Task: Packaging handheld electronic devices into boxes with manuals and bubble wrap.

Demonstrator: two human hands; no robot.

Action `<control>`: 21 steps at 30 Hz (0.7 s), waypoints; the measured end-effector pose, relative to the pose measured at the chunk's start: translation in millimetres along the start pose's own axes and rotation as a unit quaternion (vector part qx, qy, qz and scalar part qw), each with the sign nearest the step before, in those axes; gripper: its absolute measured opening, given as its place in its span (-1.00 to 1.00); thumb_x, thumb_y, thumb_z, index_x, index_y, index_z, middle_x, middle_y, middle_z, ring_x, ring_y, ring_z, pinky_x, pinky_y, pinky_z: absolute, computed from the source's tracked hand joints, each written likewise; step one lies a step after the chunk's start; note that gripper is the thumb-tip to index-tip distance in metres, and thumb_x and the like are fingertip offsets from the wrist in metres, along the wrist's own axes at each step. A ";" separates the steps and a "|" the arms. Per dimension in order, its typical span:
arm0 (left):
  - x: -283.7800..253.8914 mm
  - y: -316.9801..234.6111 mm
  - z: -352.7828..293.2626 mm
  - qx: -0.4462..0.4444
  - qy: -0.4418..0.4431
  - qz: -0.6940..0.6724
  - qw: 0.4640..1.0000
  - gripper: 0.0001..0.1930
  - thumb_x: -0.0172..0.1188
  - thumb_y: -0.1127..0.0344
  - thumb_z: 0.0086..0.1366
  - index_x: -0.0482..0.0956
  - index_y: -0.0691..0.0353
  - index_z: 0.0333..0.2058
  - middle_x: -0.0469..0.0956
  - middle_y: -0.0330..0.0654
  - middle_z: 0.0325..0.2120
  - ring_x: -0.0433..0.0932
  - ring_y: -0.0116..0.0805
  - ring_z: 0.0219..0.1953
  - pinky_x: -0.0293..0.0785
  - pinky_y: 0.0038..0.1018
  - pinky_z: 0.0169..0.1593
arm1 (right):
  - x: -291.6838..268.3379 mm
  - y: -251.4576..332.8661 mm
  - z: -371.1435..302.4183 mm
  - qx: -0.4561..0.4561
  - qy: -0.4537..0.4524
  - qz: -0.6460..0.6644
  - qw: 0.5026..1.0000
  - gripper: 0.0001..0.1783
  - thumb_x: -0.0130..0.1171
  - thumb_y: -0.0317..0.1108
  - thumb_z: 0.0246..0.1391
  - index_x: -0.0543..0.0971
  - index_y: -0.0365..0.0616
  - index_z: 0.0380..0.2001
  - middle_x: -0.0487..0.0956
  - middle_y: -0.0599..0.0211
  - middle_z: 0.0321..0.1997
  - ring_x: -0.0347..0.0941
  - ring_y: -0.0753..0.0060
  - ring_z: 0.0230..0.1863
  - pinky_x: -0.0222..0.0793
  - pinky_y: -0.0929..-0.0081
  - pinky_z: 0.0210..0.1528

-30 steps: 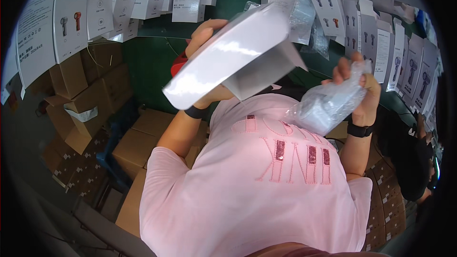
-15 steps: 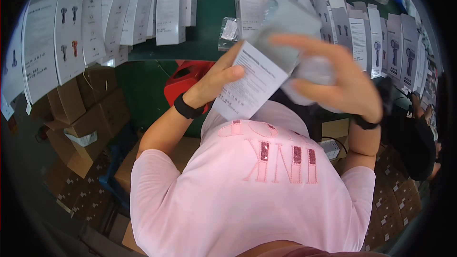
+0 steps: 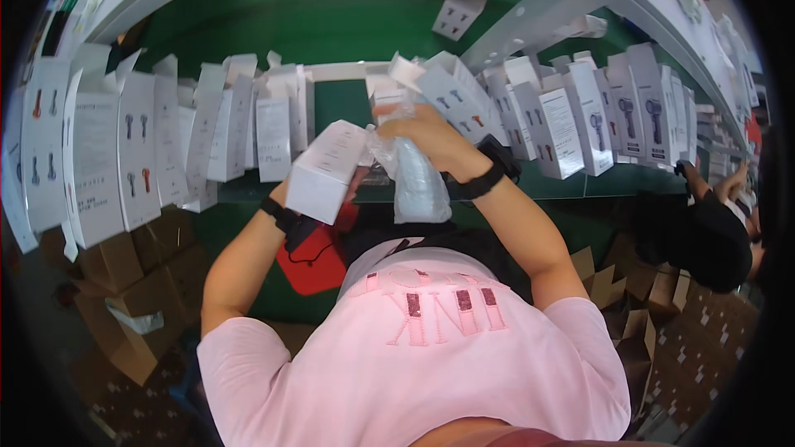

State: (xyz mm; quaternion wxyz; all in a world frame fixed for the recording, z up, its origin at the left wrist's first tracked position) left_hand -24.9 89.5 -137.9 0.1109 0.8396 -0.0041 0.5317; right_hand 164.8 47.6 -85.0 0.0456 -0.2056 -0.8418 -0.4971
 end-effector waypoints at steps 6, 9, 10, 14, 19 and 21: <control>-3.6 26.2 -0.8 -0.066 0.114 -0.308 0.942 -0.12 0.13 -0.07 0.27 -0.06 0.47 0.29 0.34 0.09 -0.06 0.44 0.00 -0.02 0.43 -0.18 0.06 | -55.0 30.4 -38.1 0.010 -0.001 0.125 0.992 -0.74 0.22 -0.35 0.05 0.57 -0.24 -0.20 0.58 0.32 -0.25 0.54 0.50 -0.32 0.46 0.52 -0.26; -1.5 32.6 -2.6 -0.027 0.034 -0.077 0.996 -0.32 -0.03 -0.11 0.32 0.30 0.46 0.12 0.51 0.06 -0.22 0.56 -0.03 -0.17 0.53 -0.09 -0.07 | -89.6 53.2 -67.7 0.009 -0.087 0.183 0.979 -0.73 0.18 -0.26 0.14 0.53 -0.22 -0.18 0.58 0.28 -0.29 0.53 0.46 -0.34 0.46 0.50 -0.29; 22.3 28.2 -7.2 0.037 0.064 0.042 0.996 -0.39 -0.12 -0.09 0.34 0.40 0.39 0.07 0.56 0.02 -0.18 0.58 -0.06 -0.14 0.53 -0.14 -0.03 | -90.8 77.2 -78.3 -0.035 -0.075 0.176 0.981 -0.76 0.14 -0.23 0.17 0.51 -0.19 -0.24 0.54 0.29 -0.37 0.49 0.45 -0.41 0.44 0.48 -0.34; 90.4 -7.1 -14.8 0.281 -0.151 0.370 0.873 -0.48 -0.13 0.06 0.33 0.44 0.37 0.06 0.56 -0.02 -0.09 0.56 -0.25 -0.06 0.46 -0.35 0.03 | -68.9 192.3 -124.2 -0.314 0.065 0.255 0.912 -0.63 0.12 -0.07 0.13 0.49 -0.21 -0.26 0.47 0.16 -0.15 0.41 0.30 -0.12 0.41 0.23 -0.03; 156.9 37.6 -6.3 0.442 -0.185 0.629 0.613 -0.48 -0.16 0.11 0.37 0.37 0.41 0.11 0.56 -0.09 -0.44 0.48 -0.40 -0.42 0.38 -0.49 -0.29 | -8.6 218.9 -132.1 -0.445 0.124 0.089 0.882 -0.51 0.00 0.05 0.16 0.45 -0.10 -0.03 0.37 0.29 -0.16 0.28 0.20 0.03 0.20 -0.07 0.24; 149.2 50.2 -5.3 0.469 -0.194 0.633 0.585 -0.49 -0.16 0.12 0.37 0.38 0.42 0.10 0.48 -0.18 -0.53 0.34 -0.46 -0.49 0.29 -0.50 -0.38 | 8.2 205.8 -112.7 -0.459 0.112 0.036 0.881 -0.63 -0.09 0.02 0.24 0.43 -0.04 -0.16 0.35 0.29 -0.26 0.31 0.25 -0.14 0.29 0.06 0.03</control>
Point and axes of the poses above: each hand's wrist, its own z-axis towards the middle knuckle, its own x-axis out of the palm, y = z × x, the point moved 6 cm from there along z, towards the middle knuckle
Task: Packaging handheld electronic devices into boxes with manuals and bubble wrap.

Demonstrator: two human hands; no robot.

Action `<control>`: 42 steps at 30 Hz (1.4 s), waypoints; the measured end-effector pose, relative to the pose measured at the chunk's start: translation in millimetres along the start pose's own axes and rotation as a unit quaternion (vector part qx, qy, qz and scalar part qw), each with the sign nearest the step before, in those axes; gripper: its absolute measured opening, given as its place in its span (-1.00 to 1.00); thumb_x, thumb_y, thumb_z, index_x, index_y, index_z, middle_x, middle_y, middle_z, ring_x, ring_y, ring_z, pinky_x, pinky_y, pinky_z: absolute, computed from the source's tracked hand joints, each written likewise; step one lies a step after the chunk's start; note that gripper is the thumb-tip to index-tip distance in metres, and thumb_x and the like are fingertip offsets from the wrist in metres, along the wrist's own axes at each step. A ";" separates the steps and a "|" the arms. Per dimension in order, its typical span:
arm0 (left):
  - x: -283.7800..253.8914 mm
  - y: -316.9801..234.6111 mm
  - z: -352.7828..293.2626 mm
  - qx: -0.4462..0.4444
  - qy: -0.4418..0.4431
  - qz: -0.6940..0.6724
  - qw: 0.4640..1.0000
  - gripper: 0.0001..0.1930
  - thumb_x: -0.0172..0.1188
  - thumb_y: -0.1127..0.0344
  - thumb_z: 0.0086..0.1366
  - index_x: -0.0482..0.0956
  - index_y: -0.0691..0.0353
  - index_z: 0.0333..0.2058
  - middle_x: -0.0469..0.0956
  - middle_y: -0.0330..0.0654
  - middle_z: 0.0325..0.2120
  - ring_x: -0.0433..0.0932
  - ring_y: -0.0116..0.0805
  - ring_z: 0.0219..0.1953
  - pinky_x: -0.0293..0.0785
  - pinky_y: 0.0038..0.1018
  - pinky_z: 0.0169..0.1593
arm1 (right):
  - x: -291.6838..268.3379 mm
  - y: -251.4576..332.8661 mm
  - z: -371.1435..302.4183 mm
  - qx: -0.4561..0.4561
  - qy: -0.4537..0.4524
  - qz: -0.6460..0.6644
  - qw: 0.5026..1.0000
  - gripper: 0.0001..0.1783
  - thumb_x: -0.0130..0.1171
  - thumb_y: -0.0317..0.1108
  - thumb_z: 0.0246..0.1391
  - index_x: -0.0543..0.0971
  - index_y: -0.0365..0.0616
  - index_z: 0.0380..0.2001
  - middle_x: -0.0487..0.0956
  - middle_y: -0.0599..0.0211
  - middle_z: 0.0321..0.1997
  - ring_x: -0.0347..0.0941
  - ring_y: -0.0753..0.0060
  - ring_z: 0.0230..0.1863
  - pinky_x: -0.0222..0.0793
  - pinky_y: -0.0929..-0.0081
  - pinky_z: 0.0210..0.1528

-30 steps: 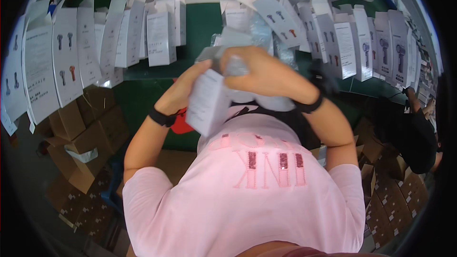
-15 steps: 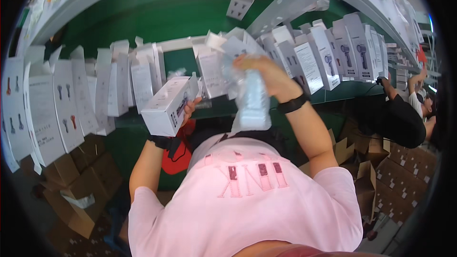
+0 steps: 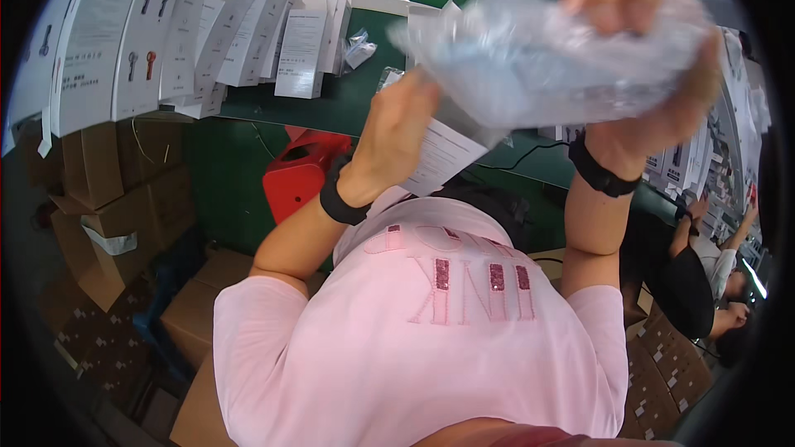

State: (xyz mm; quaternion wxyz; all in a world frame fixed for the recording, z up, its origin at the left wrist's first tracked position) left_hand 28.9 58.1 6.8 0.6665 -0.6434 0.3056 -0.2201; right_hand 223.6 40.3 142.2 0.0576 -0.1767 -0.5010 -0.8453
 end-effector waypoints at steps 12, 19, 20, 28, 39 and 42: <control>-2.3 35.7 -56.5 0.023 -0.130 -0.100 0.986 -0.44 -0.14 0.21 0.32 0.25 0.48 0.19 0.51 0.12 -0.13 0.51 -0.05 -0.14 0.36 -0.34 0.01 | 69.8 -73.4 -70.2 0.103 0.413 -0.544 0.723 -0.58 0.10 -0.15 0.13 0.53 -0.20 -0.04 0.36 -0.09 0.19 0.07 -0.23 0.34 0.14 0.11 0.28; -50.5 118.1 -138.0 -0.024 -0.278 -0.017 0.960 -0.35 -0.14 0.11 0.27 0.23 0.54 0.20 0.38 0.16 0.12 0.41 -0.05 0.14 0.30 -0.30 0.16 | 14.2 -201.9 7.1 0.247 0.220 -0.533 0.779 -0.66 0.23 -0.41 0.01 0.56 -0.24 -0.10 0.59 0.04 -0.26 0.56 0.23 -0.09 0.41 0.37 -0.07; -52.7 150.6 -172.4 -0.073 -0.290 0.011 0.954 -0.31 -0.16 0.04 0.27 0.23 0.57 0.19 0.36 0.17 0.14 0.37 -0.03 0.18 0.27 -0.29 0.20 | -14.2 -206.8 37.3 0.069 0.195 -0.647 0.733 -0.61 0.22 -0.37 0.03 0.52 -0.23 -0.04 0.58 0.07 -0.27 0.50 0.35 -0.35 0.38 0.40 -0.28; -112.4 144.9 -178.5 -0.112 -0.361 -0.144 0.914 -0.24 -0.19 -0.02 0.26 0.06 0.44 0.29 0.22 0.05 0.23 0.24 -0.11 0.25 0.13 -0.31 0.27 | -218.6 -263.8 78.6 0.006 0.160 -0.583 0.797 -0.76 0.26 -0.34 -0.20 0.63 -0.13 -0.36 0.61 0.09 -0.32 0.53 0.02 -0.21 0.46 0.19 -0.15; -102.9 118.8 -123.5 -0.066 -0.272 -0.131 0.951 -0.25 -0.21 -0.03 0.28 0.07 0.44 0.30 0.22 0.04 0.22 0.24 -0.14 0.26 0.13 -0.33 0.28 | -35.3 -5.4 -6.0 0.219 0.152 -0.683 0.680 -0.67 -0.08 -0.59 -0.04 0.49 -0.28 -0.15 0.51 0.22 -0.37 0.32 0.53 -0.52 0.27 0.58 -0.41; -77.4 108.2 -109.0 -0.056 -0.228 -0.118 0.965 -0.22 -0.16 -0.07 0.27 0.08 0.47 0.28 0.23 0.06 0.21 0.26 -0.11 0.24 0.16 -0.30 0.26 | -80.9 67.6 -49.9 0.291 0.048 -0.689 0.662 -0.70 -0.14 -0.61 -0.07 0.49 -0.26 -0.25 0.40 0.11 -0.61 0.39 0.24 -0.60 0.32 0.42 -0.47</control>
Point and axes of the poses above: each hand's wrist, its own z-axis towards the middle knuckle, its own x-axis out of the palm, y = z × x, the point moved 6 cm from there along z, towards the middle knuckle
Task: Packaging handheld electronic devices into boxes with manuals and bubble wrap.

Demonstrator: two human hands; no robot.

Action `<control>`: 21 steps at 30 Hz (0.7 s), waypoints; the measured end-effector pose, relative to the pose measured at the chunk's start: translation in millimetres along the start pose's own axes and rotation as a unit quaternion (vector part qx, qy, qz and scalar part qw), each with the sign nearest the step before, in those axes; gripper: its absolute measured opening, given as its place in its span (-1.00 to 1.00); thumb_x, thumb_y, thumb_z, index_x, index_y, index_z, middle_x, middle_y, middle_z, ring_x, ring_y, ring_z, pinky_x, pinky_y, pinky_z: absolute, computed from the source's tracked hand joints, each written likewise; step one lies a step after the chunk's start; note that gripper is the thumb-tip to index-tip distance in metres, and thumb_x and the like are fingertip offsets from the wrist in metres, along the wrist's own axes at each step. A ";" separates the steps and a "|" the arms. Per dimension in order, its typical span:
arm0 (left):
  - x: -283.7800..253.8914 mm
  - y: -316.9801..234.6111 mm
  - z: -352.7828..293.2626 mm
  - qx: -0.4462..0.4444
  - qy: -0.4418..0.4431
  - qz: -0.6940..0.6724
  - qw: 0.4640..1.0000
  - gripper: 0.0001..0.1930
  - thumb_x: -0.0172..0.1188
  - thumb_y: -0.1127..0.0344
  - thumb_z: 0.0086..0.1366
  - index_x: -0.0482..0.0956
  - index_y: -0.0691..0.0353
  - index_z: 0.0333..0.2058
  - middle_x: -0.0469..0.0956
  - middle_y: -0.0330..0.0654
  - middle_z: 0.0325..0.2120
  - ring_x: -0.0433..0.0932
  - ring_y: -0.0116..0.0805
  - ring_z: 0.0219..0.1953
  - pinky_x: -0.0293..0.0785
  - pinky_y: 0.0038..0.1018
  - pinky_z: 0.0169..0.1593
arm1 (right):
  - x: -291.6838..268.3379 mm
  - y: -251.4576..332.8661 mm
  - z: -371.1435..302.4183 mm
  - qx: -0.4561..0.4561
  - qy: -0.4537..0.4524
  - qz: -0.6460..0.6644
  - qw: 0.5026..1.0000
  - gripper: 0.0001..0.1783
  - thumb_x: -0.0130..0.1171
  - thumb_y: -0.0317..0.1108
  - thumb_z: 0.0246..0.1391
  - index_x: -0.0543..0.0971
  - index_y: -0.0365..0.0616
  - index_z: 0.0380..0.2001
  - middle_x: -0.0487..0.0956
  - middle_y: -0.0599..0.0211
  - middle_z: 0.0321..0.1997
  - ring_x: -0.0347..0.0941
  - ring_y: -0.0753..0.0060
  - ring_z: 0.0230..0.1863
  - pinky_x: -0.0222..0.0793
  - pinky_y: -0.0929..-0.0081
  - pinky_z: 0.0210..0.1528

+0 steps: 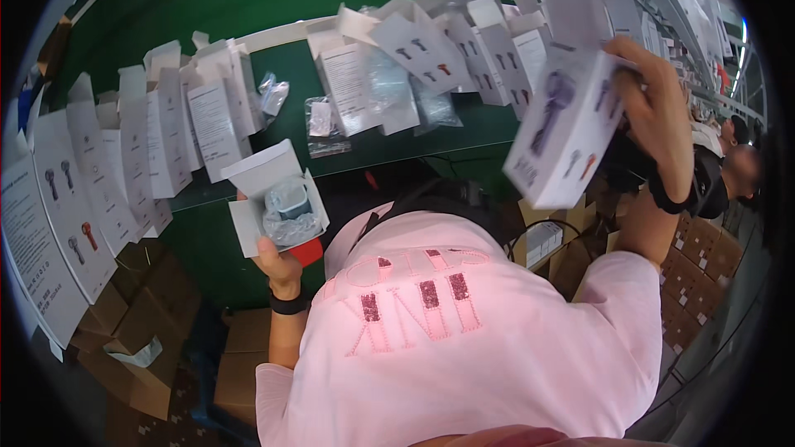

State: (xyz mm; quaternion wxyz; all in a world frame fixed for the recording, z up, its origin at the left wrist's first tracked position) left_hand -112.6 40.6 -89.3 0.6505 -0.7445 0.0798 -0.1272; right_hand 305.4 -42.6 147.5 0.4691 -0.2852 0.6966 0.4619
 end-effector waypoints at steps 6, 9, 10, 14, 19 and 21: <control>46.9 23.6 -27.4 0.047 0.102 0.147 0.983 -0.33 -0.18 0.05 0.33 0.17 0.55 0.22 0.29 0.14 0.19 0.27 0.00 0.26 0.15 -0.27 0.29 | 29.0 -161.8 26.0 -0.139 -0.080 -0.353 0.922 -0.19 -0.05 -0.67 -0.12 0.22 0.01 0.29 0.29 -0.07 0.26 0.21 -0.11 0.26 0.18 0.12 0.23; 69.1 -0.7 -34.2 0.029 0.094 0.092 0.991 -0.28 -0.18 -0.08 0.30 0.28 0.53 0.16 0.39 0.17 0.08 0.38 0.00 0.14 0.25 -0.30 0.18 | 53.8 -155.5 -0.7 -0.041 -0.065 -0.362 0.929 -0.19 -0.01 -0.67 -0.06 0.19 0.02 0.33 0.27 -0.04 0.30 0.16 -0.10 0.32 0.10 0.15 0.31; 68.5 -0.6 -44.7 -0.003 0.094 0.070 0.993 -0.26 -0.17 -0.12 0.29 0.29 0.52 0.16 0.41 0.16 0.06 0.40 -0.01 0.11 0.27 -0.30 0.16 | 58.1 -118.8 -13.1 -0.057 -0.083 -0.334 0.937 -0.23 0.01 -0.66 -0.04 0.23 -0.01 0.31 0.28 -0.03 0.29 0.17 -0.07 0.32 0.10 0.17 0.32; 54.5 5.0 -53.3 0.005 0.022 0.077 0.997 -0.24 -0.16 -0.14 0.28 0.29 0.52 0.15 0.42 0.13 0.05 0.43 -0.06 0.09 0.29 -0.31 0.12 | 102.9 59.2 -33.3 -0.143 0.004 0.062 0.988 -0.49 0.15 -0.54 0.02 0.44 -0.20 0.11 0.42 0.00 0.17 0.35 -0.04 0.18 0.21 0.20 0.24; 12.8 8.0 -61.6 -0.002 -0.043 0.069 0.997 -0.24 -0.17 -0.12 0.27 0.26 0.53 0.17 0.40 0.15 0.07 0.41 -0.04 0.11 0.27 -0.30 0.14 | 312.4 141.2 75.4 -0.274 0.117 -0.019 0.954 -0.35 0.13 -0.52 -0.07 0.32 -0.26 0.18 0.29 -0.14 0.26 0.33 -0.19 0.13 0.26 0.19 0.22; -5.9 7.1 -62.0 -0.009 -0.052 0.070 0.996 -0.23 -0.18 -0.12 0.27 0.25 0.53 0.18 0.39 0.15 0.08 0.40 -0.03 0.11 0.26 -0.30 0.15 | 388.7 141.1 138.8 -0.267 0.133 -0.113 0.948 -0.39 0.13 -0.55 -0.11 0.38 -0.15 0.12 0.29 -0.16 0.24 0.36 -0.13 0.09 0.32 0.18 0.14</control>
Point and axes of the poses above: each hand's wrist, its own z-axis towards the middle knuckle, its own x-axis out of the palm, y = z × x, the point moved 6 cm from there along z, towards the middle knuckle
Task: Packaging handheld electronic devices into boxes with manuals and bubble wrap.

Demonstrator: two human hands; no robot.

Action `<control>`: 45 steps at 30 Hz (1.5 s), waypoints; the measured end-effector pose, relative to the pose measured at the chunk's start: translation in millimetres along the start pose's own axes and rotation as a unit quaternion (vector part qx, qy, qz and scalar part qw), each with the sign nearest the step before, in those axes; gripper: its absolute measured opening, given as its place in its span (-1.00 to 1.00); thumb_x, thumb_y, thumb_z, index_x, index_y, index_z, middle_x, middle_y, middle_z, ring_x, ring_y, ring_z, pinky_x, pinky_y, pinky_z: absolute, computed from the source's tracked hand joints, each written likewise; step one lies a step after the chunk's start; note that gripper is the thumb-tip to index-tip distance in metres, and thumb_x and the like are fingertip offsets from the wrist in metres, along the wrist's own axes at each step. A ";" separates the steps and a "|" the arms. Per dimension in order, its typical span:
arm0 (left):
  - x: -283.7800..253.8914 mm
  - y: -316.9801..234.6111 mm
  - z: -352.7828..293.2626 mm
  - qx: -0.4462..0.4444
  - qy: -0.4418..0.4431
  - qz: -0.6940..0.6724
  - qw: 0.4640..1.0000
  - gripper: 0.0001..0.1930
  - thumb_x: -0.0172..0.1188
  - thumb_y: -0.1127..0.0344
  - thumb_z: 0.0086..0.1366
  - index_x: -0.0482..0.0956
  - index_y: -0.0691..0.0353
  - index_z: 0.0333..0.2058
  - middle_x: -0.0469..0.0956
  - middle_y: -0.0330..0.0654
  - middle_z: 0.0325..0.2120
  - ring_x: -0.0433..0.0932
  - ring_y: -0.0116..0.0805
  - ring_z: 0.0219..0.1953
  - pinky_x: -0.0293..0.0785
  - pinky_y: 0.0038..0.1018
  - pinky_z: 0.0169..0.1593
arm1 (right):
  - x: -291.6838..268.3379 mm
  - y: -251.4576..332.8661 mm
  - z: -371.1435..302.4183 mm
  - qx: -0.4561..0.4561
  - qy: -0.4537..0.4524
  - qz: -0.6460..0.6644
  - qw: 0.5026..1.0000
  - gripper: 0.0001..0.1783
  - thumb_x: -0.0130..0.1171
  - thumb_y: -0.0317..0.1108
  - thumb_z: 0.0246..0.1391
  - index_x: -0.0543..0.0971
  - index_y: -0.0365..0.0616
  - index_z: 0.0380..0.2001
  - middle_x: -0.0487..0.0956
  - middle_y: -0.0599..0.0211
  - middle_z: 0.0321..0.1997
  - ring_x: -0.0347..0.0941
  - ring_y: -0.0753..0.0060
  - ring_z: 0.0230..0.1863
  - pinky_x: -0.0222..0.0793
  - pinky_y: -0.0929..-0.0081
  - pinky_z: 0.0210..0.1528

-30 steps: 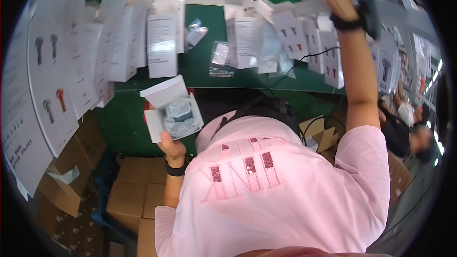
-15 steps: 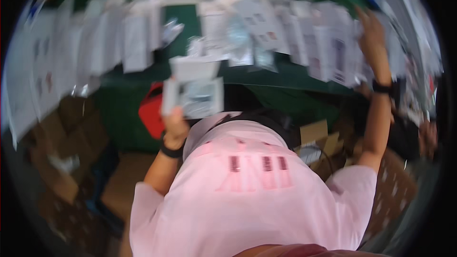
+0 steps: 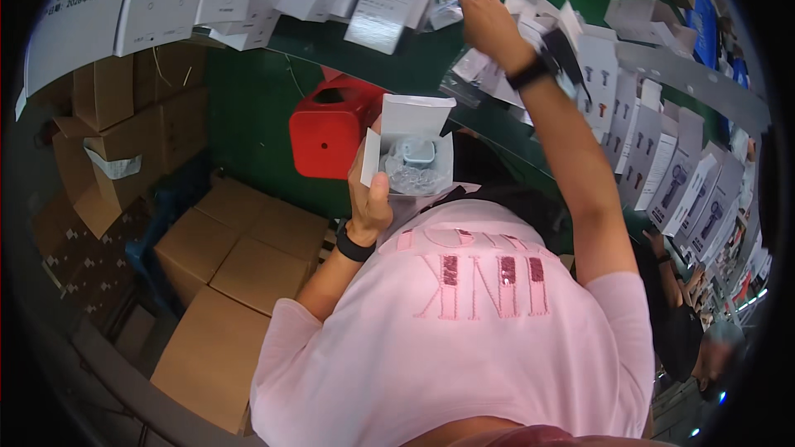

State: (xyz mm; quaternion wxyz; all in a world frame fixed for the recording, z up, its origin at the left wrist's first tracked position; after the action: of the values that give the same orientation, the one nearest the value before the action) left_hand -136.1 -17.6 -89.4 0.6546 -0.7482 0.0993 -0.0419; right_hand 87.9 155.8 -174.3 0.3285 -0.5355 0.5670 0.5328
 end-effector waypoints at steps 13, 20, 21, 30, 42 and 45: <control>5.2 -59.5 57.2 0.193 0.002 0.091 0.977 -0.24 -0.09 -0.03 0.27 0.13 0.50 0.26 0.37 0.22 0.05 0.38 0.08 0.01 0.24 -0.22 0.13 | -262.2 32.9 -112.2 0.048 -0.047 0.328 0.942 -0.65 0.31 -0.35 -0.01 0.54 -0.20 -0.12 0.55 0.45 -0.26 0.46 0.59 -0.24 0.32 0.67 -0.17; 63.0 -79.9 63.2 0.266 0.067 0.026 0.961 -0.23 -0.11 -0.02 0.25 0.10 0.53 0.26 0.34 0.23 0.09 0.37 0.05 -0.01 0.26 -0.24 0.12 | -263.9 93.6 -175.7 -0.167 0.031 0.186 0.968 -0.73 0.26 -0.52 -0.31 0.56 -0.18 -0.39 0.42 0.30 -0.52 0.42 0.20 -0.51 0.29 0.41 -0.46; 67.2 -78.7 62.9 0.243 0.062 0.006 0.968 -0.22 -0.12 -0.02 0.25 0.11 0.54 0.26 0.34 0.24 0.08 0.37 0.05 -0.02 0.26 -0.24 0.10 | -253.7 92.2 -178.9 -0.167 0.032 0.189 0.967 -0.73 0.26 -0.52 -0.31 0.56 -0.18 -0.39 0.42 0.30 -0.52 0.42 0.20 -0.51 0.29 0.41 -0.46; 89.5 -82.6 57.4 0.268 0.091 0.000 0.959 -0.18 -0.10 -0.08 0.22 0.15 0.60 0.22 0.40 0.22 -0.06 0.39 0.00 -0.06 0.31 -0.23 0.07 | -206.3 88.5 -179.1 -0.241 0.032 0.038 0.969 -0.81 0.13 -0.47 -0.20 0.52 -0.27 -0.41 0.41 0.24 -0.42 0.47 0.19 -0.39 0.38 0.35 -0.38; 110.3 -105.8 61.5 0.125 0.181 -0.085 0.972 -0.33 -0.27 0.09 0.36 0.08 0.57 0.26 0.18 0.21 0.26 0.20 -0.02 0.27 0.01 -0.35 0.32 | -196.5 91.9 -180.4 -0.148 0.420 0.215 0.869 -0.57 0.14 -0.36 -0.06 0.41 -0.42 -0.12 0.55 -0.04 -0.41 0.51 -0.13 -0.30 0.42 0.16 -0.28; 106.1 -90.3 61.7 -0.027 0.181 -0.125 0.975 -0.40 -0.40 0.10 0.45 0.12 0.44 0.28 0.24 0.10 0.24 0.29 -0.14 0.23 0.15 -0.36 0.27 | -198.1 85.0 -178.7 -0.097 0.367 0.178 0.908 -0.63 0.15 -0.31 0.01 0.45 -0.34 -0.16 0.56 -0.09 -0.33 0.50 -0.13 -0.29 0.43 0.17 -0.24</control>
State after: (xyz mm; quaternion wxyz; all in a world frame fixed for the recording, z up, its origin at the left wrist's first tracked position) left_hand -12.1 31.9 -15.9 0.5951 -0.7520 0.1233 -0.2553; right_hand 83.7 23.9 72.7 -0.0562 -0.6128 0.6790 0.4004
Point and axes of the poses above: each hand's wrist, its own z-axis towards the middle knuckle, its own x-axis out of the palm, y = z × x, the point moved 6 cm from there along z, towards the middle knuckle
